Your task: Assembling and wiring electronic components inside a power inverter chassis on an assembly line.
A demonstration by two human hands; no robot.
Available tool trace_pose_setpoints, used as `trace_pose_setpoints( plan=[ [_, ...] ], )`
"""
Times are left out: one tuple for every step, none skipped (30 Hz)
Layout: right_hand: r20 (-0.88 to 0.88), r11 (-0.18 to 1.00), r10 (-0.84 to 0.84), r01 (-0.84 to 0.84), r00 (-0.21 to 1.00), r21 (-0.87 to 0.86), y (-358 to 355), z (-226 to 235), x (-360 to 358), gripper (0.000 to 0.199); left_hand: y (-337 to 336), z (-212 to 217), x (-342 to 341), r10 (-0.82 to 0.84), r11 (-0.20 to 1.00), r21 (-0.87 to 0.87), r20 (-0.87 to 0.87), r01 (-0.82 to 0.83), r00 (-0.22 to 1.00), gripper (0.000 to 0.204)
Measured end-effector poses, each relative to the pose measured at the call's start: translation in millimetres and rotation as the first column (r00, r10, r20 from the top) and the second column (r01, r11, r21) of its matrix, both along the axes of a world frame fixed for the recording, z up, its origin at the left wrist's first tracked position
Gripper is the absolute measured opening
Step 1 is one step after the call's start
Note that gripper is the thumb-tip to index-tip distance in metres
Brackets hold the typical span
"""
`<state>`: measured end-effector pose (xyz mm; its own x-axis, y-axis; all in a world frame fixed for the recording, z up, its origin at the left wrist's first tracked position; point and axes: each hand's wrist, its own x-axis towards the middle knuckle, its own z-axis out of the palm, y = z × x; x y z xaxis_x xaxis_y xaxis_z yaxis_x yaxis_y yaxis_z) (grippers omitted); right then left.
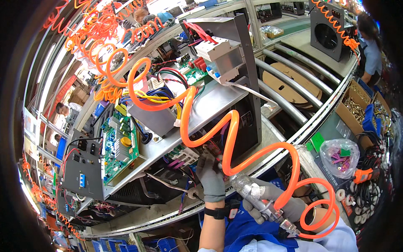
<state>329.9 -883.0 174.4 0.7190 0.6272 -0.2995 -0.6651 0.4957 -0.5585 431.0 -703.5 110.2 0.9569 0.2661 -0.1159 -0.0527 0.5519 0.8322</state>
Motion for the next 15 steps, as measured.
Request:
trace_pose_setpoints(
  plan=[
    [-0.029,1.000,0.012,-0.012,1.000,0.013,2,-2,2,0.053,5,-5,0,-0.019,0.998,-0.060,0.006,0.020,1.000,0.017],
    [-0.058,0.999,0.025,-0.024,0.998,0.027,4,-5,4,0.050,10,-10,0,-0.038,0.992,-0.120,0.014,0.039,0.999,0.020],
    [-0.061,0.999,0.035,-0.033,0.998,0.031,6,-7,6,0.050,13,-18,0,-0.029,0.993,-0.116,0.011,0.030,1.000,0.020],
    [-0.048,1.000,0.018,-0.017,0.999,0.020,4,0,3,0.049,5,-22,1,-0.016,0.992,0.126,0.116,0.001,0.993,0.021],
    [-0.034,1.000,0.003,-0.003,0.999,0.009,1,5,-1,0.048,-1,-26,1,-0.025,0.934,0.354,0.225,-0.058,0.974,0.023],
    [-0.033,1.000,0.016,-0.015,0.999,0.017,8,19,4,0.048,4,-28,0,-0.015,0.930,0.361,0.227,-0.070,0.974,0.023],
    [-0.050,0.997,0.032,-0.029,0.998,0.072,10,19,6,0.047,10,-30,-1,-0.042,0.892,0.448,0.228,-0.066,0.973,0.024],
    [-0.067,0.991,0.053,-0.044,0.996,0.128,5,2,4,0.047,17,-30,-2,-0.067,0.845,0.531,0.225,-0.064,0.972,0.026],
    [-0.072,0.992,0.041,-0.032,0.997,0.125,6,2,2,0.047,17,-30,-1,-0.078,0.848,0.528,0.221,-0.052,0.972,0.026],
    [-0.125,0.984,0.028,-0.006,0.992,0.177,6,0,0,0.046,17,-28,1,-0.108,0.892,0.453,0.217,-0.002,0.970,0.026],
    [-0.177,0.974,0.020,0.021,0.984,0.227,6,-3,-1,0.045,16,-25,2,-0.136,0.926,0.374,0.216,0.047,0.967,0.026],
    [-0.176,0.975,0.004,0.035,0.984,0.220,4,-5,-4,0.045,11,-15,2,-0.149,0.928,0.366,0.218,0.061,0.964,0.026],
    [-0.225,0.965,0.022,0.038,0.974,0.260,3,-9,-4,0.045,9,-1,1,-0.160,0.973,0.185,0.097,0.140,0.982,0.020],
    [-0.274,0.953,0.041,0.044,0.961,0.300,3,-14,-4,0.045,7,6,2,-0.193,0.981,-0.012,-0.022,0.192,0.981,0.013],
    [-0.272,0.952,0.047,0.039,0.961,0.303,4,-16,-3,0.045,8,5,4,-0.187,0.982,-0.009,-0.021,0.187,0.982,0.013]
  ],
)
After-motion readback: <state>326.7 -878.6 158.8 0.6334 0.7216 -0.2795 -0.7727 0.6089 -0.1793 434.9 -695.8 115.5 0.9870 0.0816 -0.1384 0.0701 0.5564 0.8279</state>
